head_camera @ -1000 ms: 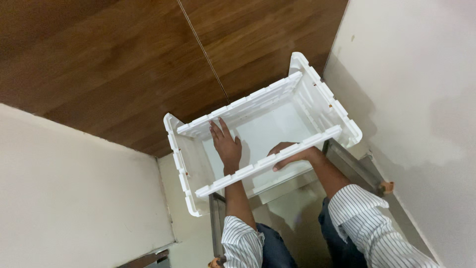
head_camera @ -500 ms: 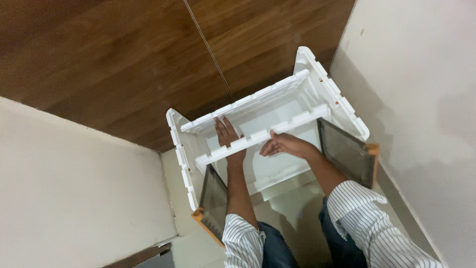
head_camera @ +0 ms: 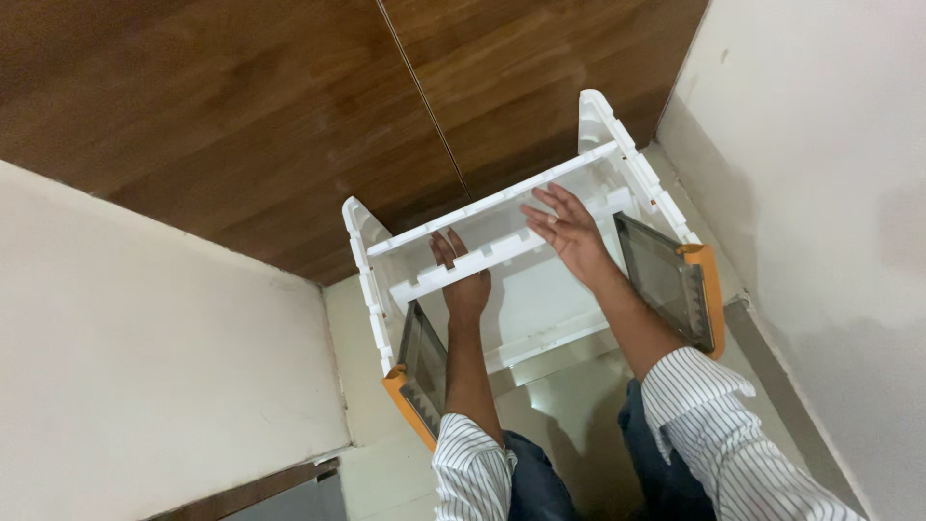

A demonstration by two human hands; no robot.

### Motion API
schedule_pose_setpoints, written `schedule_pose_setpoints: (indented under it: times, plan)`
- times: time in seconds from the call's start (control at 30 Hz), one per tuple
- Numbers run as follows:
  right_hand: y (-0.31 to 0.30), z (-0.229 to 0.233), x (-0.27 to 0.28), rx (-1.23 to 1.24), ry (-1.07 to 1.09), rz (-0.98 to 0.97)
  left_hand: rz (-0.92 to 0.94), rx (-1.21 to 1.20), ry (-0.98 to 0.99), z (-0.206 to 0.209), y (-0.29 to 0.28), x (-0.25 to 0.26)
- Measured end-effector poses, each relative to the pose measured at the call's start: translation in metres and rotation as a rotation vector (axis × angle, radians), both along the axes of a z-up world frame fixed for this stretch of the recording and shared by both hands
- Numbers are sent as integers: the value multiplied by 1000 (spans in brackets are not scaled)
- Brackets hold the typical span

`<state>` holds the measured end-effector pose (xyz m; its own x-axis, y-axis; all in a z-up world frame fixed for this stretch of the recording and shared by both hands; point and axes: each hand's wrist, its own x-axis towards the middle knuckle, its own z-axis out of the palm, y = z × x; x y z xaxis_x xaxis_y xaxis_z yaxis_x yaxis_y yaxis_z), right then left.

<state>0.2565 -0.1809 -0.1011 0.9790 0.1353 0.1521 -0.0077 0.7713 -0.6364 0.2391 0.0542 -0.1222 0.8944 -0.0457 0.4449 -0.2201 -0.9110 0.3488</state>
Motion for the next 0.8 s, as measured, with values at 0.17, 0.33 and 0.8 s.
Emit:
schedule_pose_setpoints:
  times: [0.17, 0.33, 0.8]
  plan:
    - [0, 0, 12, -42, -34, -55, -14, -6, 88, -4, 2, -7]
    - [1, -3, 22, -167, -9, -64, -145, -58, 419, -23, 12, -9]
    - [5, 6, 52, -420, 8, -158, -659, -768, 847, 65, 2, -36]
